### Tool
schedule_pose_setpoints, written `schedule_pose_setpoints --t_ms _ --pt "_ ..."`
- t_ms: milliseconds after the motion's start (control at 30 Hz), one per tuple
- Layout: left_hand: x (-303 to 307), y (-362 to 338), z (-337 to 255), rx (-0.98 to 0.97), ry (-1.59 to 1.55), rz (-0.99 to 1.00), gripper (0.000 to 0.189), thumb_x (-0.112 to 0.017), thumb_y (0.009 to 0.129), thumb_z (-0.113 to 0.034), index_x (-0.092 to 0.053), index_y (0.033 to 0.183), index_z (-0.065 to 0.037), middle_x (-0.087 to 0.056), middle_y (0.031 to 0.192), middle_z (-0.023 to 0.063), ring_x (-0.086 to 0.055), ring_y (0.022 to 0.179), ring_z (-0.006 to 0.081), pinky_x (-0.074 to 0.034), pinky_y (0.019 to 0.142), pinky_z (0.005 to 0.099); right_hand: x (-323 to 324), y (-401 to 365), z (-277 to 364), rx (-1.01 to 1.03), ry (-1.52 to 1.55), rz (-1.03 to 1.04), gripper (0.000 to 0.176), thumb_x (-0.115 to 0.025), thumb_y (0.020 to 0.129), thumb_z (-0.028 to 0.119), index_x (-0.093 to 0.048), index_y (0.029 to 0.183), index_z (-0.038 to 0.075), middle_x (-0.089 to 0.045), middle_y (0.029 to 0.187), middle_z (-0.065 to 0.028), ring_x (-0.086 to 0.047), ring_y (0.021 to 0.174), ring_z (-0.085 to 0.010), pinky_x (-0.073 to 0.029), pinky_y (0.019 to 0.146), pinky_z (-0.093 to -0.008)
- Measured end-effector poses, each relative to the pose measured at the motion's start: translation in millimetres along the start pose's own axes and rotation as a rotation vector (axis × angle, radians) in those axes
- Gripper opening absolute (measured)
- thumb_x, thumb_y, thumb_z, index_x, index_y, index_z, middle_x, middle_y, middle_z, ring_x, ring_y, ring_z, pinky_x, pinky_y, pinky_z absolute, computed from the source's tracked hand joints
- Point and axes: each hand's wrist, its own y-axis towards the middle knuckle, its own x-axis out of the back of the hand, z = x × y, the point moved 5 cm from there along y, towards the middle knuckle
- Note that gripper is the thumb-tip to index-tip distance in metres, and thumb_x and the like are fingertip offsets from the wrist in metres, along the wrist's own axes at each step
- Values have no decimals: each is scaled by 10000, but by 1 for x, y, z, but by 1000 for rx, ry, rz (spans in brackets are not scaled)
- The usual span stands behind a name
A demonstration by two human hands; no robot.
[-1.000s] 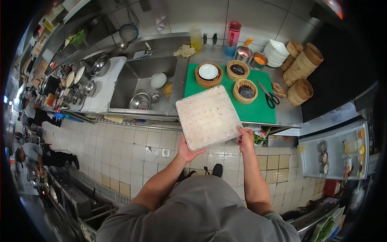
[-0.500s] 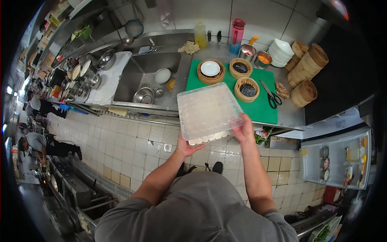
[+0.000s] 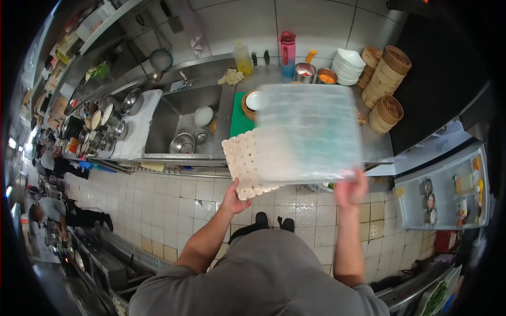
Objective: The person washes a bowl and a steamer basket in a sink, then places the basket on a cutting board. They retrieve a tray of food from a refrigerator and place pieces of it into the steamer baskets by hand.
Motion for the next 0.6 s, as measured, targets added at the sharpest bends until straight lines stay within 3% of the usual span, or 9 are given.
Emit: schedule_pose_setpoints --t_ms 33,67,167,233,333,400,500,600 --pt "-8 -6 -5 9 -4 13 591 -608 929 -626 -586 1351 -212 -652 1310 25 -630 1125 252 -550 810 465 45 8 38 0 41 151 283 -619 959 185 -641 1215 66 -675 1159 -82 -628 1036 -213 -504 935 -384" --pt "-14 -6 -4 21 -16 28 582 -624 920 -623 -594 1336 -217 -660 1287 5 -633 1096 236 -548 771 446 79 2 85 50 68 356 381 -597 965 218 -603 1301 38 -653 1282 -112 -581 1218 -244 -433 1086 -422" --pt "32 35 11 -41 -84 95 574 -628 924 -592 -579 1373 -237 -652 1319 -21 -628 1136 236 -535 814 428 125 -47 194 277 -86 129 466 -575 973 246 -561 1373 8 -616 1374 -134 -557 1284 -263 -404 1132 -441" --pt "15 25 9 8 -89 169 570 -575 948 -592 -558 1415 -266 -636 1368 -25 -611 1199 240 -508 893 439 192 -95 264 479 -78 -165 506 -565 979 261 -533 1405 -10 -586 1428 -149 -524 1335 -290 -369 1168 -454" --pt "-11 10 7 10 -66 106 606 -499 963 -621 -520 1463 -278 -569 1468 -21 -492 1360 259 -371 1071 543 248 -130 322 725 -84 -324 433 -553 984 245 -579 1325 -19 -654 1318 -132 -598 1234 -267 -428 1116 -407" --pt "-31 -4 7 -55 -37 32 657 -478 965 -649 -475 1501 -270 -499 1535 -25 -394 1434 268 -244 1144 598 298 -123 348 864 28 -437 367 -602 961 240 -605 1247 9 -677 1219 -123 -643 1099 -259 -523 972 -390" --pt "-19 3 10 -94 23 12 717 -506 936 -682 -452 1519 -267 -483 1549 -34 -384 1440 259 -229 1152 596 351 -59 375 865 186 -529 323 -650 929 232 -606 1187 43 -676 1153 -113 -663 990 -256 -579 825 -372" --pt "-48 -17 21 -257 58 -56 767 -566 894 -720 -507 1481 -230 -569 1465 -15 -538 1312 260 -451 1032 493 390 5 406 835 276 -531 369 -626 923 235 -617 1225 23 -697 1148 -103 -660 1036 -261 -544 938 -389"
